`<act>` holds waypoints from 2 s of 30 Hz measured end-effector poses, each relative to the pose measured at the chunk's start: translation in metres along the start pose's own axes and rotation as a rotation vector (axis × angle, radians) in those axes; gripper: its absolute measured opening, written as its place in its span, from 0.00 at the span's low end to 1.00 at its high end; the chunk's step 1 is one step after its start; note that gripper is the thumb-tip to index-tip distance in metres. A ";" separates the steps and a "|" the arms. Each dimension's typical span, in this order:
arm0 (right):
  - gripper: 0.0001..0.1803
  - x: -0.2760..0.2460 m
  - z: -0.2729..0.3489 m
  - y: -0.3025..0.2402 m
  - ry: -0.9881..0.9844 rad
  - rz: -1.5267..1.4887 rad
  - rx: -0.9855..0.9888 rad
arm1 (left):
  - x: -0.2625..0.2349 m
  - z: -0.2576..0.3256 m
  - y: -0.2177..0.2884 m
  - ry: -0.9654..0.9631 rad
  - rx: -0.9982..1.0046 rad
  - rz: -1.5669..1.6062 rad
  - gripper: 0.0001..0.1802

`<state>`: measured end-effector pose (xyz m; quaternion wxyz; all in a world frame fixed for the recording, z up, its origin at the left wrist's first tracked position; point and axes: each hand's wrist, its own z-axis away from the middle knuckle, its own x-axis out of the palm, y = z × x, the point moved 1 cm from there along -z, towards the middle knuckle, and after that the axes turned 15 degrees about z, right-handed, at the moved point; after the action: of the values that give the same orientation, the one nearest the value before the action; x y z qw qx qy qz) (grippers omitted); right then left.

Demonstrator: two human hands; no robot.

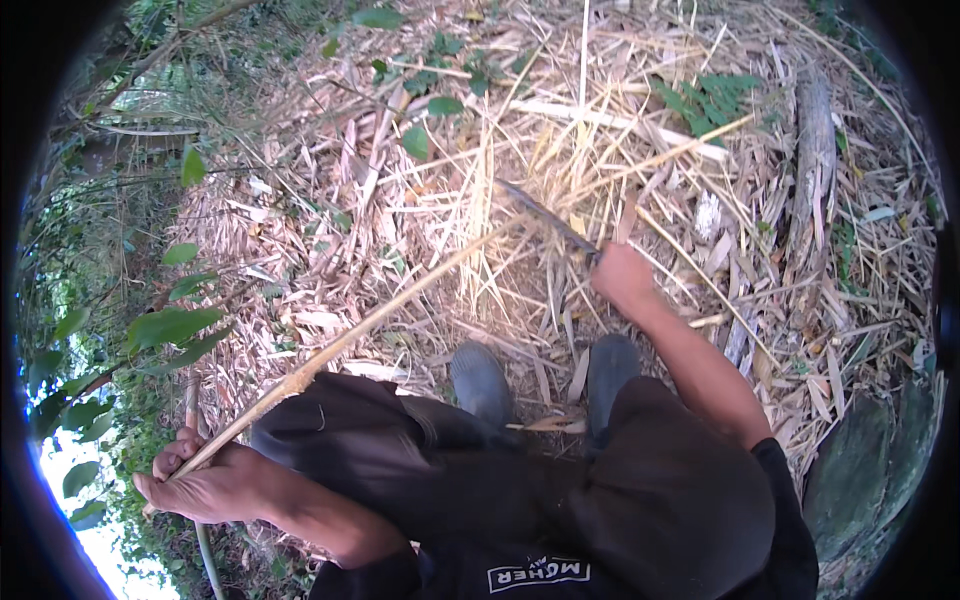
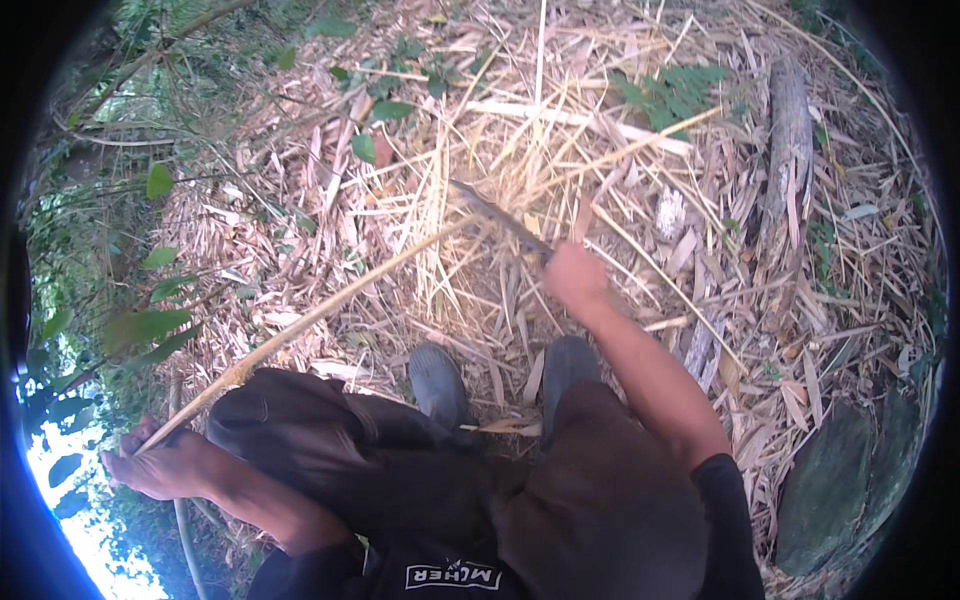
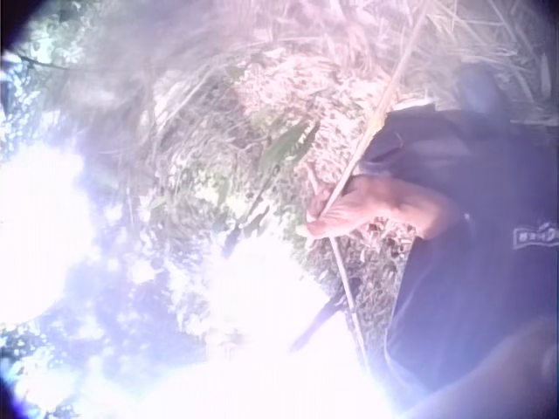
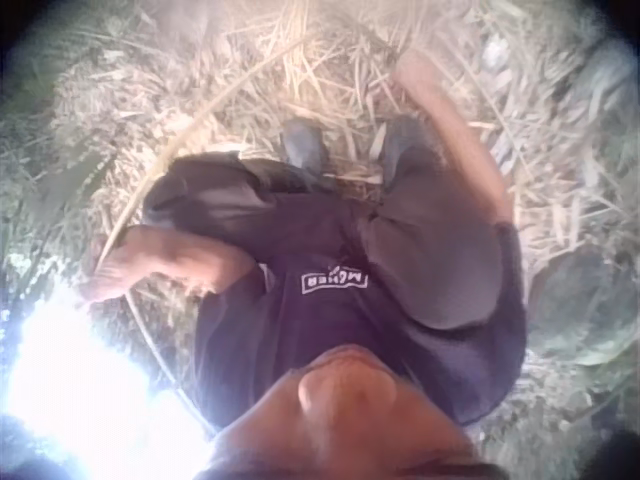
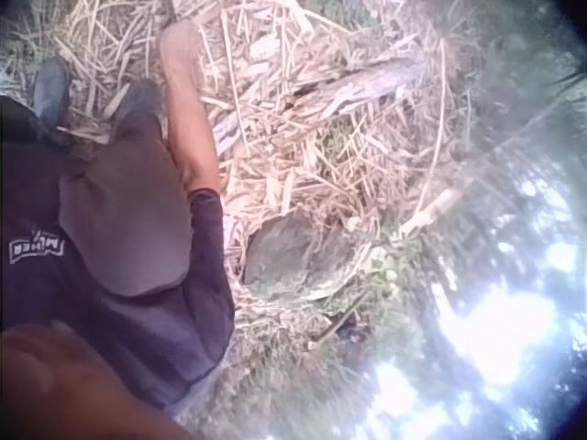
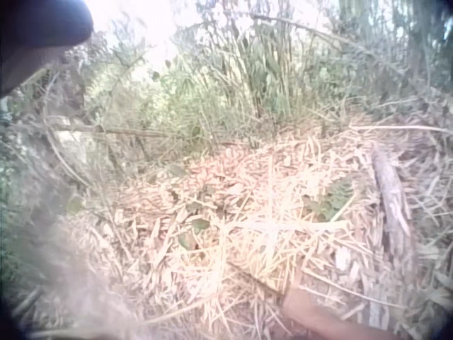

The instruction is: The person sits on the forest floor and uses a large knife to shave the outer layer off a long piece of bamboo. They repeatedly scrape the bamboo to create a smooth, tapered point at one end, occasionally rotating the piece to work on different sides.

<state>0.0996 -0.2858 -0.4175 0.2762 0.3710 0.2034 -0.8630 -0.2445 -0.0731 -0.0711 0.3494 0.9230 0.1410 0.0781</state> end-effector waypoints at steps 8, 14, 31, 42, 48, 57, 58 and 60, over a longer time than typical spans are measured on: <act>0.16 -0.025 0.023 -0.002 -0.032 0.034 -0.065 | -0.003 -0.012 -0.003 0.018 -0.255 0.378 0.12; 0.16 -0.004 -0.030 0.041 -0.111 -0.072 0.006 | -0.002 -0.035 -0.007 -0.013 -0.713 0.668 0.10; 0.12 -0.087 0.099 -0.086 0.137 -0.369 -0.576 | 0.047 -0.008 0.044 -0.514 -0.506 1.112 0.18; 0.13 -0.107 0.121 -0.088 0.220 -0.179 -0.677 | 0.048 0.003 0.053 -0.480 -0.444 1.075 0.18; 0.12 -0.093 0.071 -0.080 0.090 -0.239 -0.431 | 0.059 0.007 0.060 -0.492 -0.480 1.113 0.18; 0.14 -0.045 0.024 -0.042 0.097 -0.210 -0.220 | 0.066 0.014 0.065 -0.571 -0.528 1.268 0.14; 0.14 -0.041 0.014 -0.029 0.078 -0.176 -0.186 | 0.068 0.015 0.070 -0.601 -0.490 1.299 0.14; 0.15 -0.046 0.016 -0.036 0.067 -0.144 -0.210 | 0.068 0.025 0.084 -0.659 -0.455 1.306 0.14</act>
<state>0.0949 -0.2524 -0.3673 0.2441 0.3531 0.3279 -0.8416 -0.1569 -0.1272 -0.0307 0.4378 0.6997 -0.5643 0.0168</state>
